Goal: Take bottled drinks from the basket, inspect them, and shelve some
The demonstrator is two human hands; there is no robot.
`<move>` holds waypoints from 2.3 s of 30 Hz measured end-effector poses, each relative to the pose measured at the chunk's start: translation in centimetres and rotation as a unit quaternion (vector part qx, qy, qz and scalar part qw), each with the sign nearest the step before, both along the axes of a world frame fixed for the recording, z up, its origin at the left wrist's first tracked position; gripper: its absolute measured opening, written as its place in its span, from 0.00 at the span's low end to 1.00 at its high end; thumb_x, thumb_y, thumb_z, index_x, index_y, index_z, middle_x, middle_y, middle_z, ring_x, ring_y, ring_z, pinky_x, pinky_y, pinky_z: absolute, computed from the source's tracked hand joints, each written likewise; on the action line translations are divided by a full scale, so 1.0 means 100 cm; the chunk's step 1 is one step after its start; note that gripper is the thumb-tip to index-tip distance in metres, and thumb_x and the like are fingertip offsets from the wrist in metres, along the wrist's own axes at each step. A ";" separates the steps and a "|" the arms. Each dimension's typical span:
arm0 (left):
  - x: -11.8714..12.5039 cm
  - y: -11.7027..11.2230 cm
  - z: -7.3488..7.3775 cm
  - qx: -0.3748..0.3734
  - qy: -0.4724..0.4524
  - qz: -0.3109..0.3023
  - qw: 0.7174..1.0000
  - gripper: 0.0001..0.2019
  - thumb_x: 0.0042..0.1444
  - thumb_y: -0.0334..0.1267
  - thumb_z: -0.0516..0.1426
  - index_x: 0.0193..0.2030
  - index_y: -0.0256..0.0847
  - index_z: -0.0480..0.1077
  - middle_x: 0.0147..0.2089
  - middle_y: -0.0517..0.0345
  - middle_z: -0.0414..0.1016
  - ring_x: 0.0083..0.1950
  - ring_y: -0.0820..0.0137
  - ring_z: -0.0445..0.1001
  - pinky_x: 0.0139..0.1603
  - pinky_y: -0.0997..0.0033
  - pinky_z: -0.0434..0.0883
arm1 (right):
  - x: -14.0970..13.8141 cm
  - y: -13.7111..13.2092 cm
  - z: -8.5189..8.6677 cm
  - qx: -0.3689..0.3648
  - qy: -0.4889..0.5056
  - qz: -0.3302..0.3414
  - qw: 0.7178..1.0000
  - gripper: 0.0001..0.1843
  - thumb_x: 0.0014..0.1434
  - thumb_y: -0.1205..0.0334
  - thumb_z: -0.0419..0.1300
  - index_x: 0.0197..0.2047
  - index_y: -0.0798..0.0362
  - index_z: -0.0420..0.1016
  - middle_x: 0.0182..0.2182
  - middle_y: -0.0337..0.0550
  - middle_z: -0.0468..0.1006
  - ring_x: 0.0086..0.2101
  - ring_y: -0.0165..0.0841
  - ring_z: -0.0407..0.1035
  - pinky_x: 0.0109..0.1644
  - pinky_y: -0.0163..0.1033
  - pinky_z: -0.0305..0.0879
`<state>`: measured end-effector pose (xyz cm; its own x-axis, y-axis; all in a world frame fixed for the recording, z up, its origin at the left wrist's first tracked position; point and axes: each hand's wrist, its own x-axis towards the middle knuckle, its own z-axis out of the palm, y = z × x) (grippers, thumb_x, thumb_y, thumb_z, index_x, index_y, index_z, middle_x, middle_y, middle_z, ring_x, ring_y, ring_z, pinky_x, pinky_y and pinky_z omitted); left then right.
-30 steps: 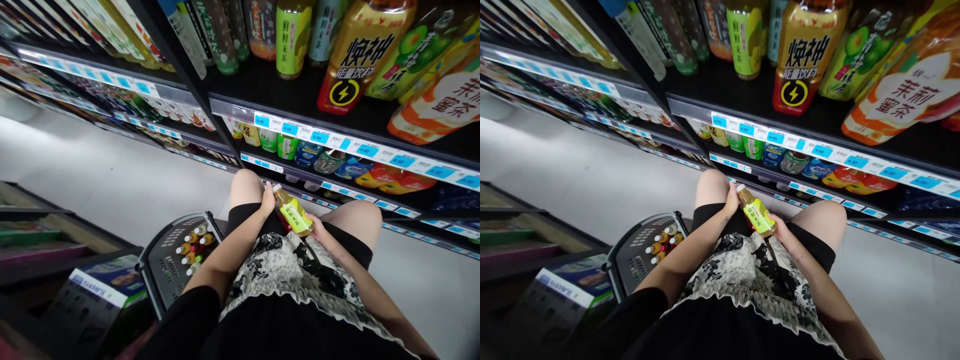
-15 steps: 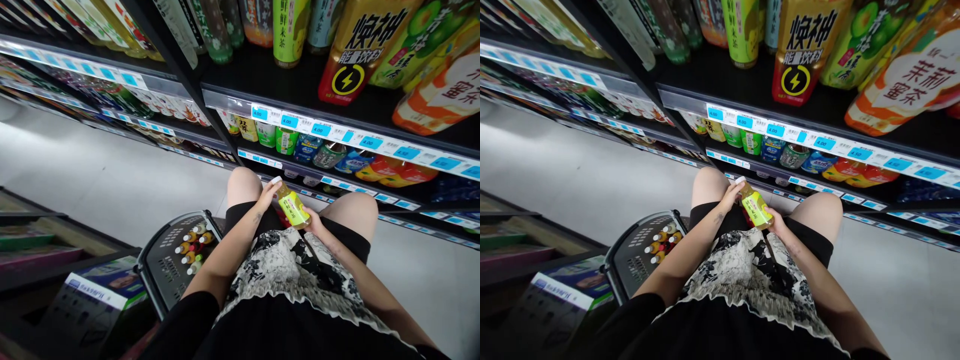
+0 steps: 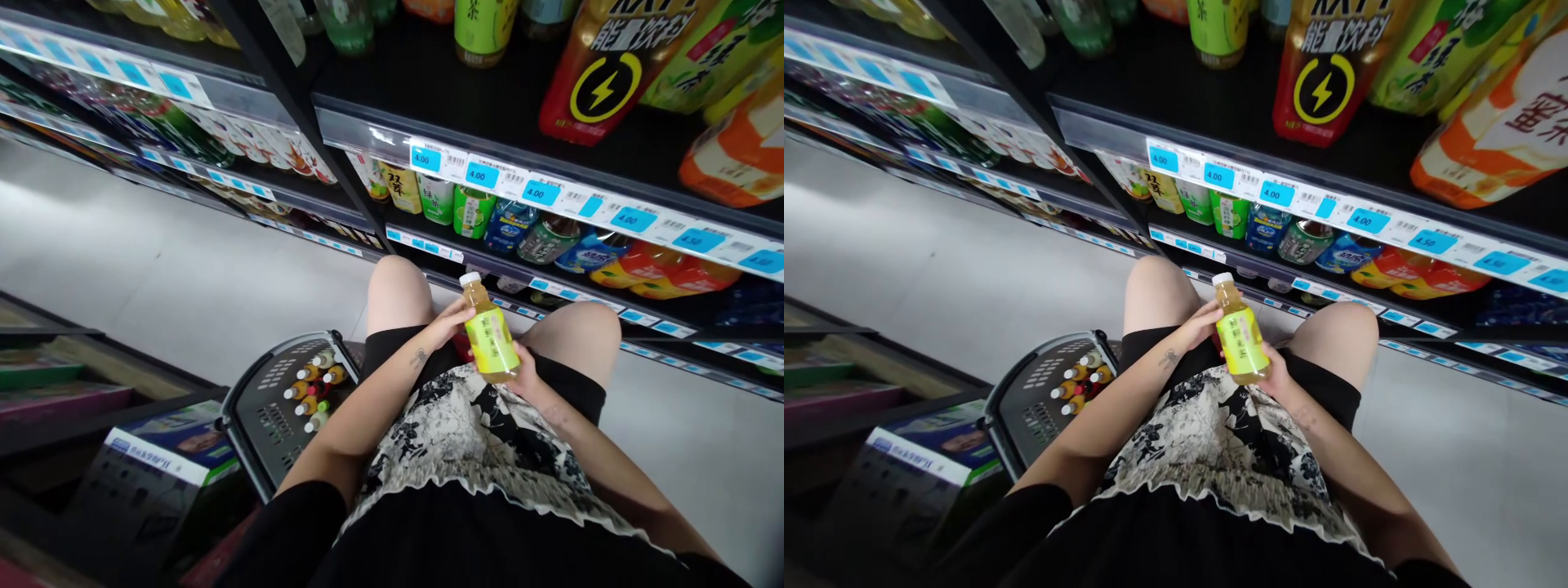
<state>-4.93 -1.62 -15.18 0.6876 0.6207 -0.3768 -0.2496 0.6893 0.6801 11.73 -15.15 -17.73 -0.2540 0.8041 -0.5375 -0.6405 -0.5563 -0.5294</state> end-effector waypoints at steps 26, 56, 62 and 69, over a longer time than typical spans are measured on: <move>0.034 0.010 0.003 -0.028 -0.040 0.058 0.997 0.27 0.40 0.42 0.65 0.48 0.36 0.68 0.42 0.51 0.80 0.43 0.57 0.80 0.48 0.57 0.73 | 0.007 0.009 -0.034 -0.028 -0.119 -0.033 0.992 0.35 0.54 0.28 0.61 0.47 0.51 0.77 0.47 0.48 0.82 0.57 0.48 0.73 0.62 0.54 0.72; 0.044 0.015 0.007 -0.033 -0.046 0.051 0.997 0.27 0.37 0.42 0.66 0.47 0.36 0.70 0.38 0.52 0.81 0.39 0.60 0.80 0.44 0.58 0.76 | 0.014 0.007 -0.025 0.000 -0.140 -0.011 0.990 0.40 0.57 0.24 0.56 0.48 0.53 0.78 0.42 0.53 0.83 0.51 0.51 0.76 0.52 0.56 0.76; 0.044 0.015 0.003 -0.024 -0.049 0.043 0.998 0.26 0.39 0.42 0.65 0.48 0.37 0.70 0.40 0.52 0.81 0.41 0.59 0.80 0.45 0.58 0.75 | 0.014 0.008 -0.022 -0.026 -0.106 0.008 0.994 0.44 0.52 0.22 0.59 0.52 0.54 0.79 0.45 0.53 0.83 0.43 0.50 0.79 0.42 0.54 0.79; 0.043 0.016 0.000 -0.013 -0.060 0.036 0.997 0.25 0.41 0.41 0.65 0.48 0.37 0.71 0.40 0.53 0.82 0.41 0.60 0.81 0.47 0.58 0.75 | 0.011 0.012 -0.015 -0.033 -0.120 -0.008 0.992 0.43 0.47 0.22 0.63 0.49 0.52 0.79 0.44 0.51 0.83 0.41 0.47 0.79 0.42 0.51 0.78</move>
<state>-0.64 -0.01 -15.20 0.6827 0.6612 -0.3110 -0.3770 0.6833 0.6253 12.84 -13.98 -19.23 -0.1003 0.7682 -0.6323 -0.5097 -0.5855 -0.6304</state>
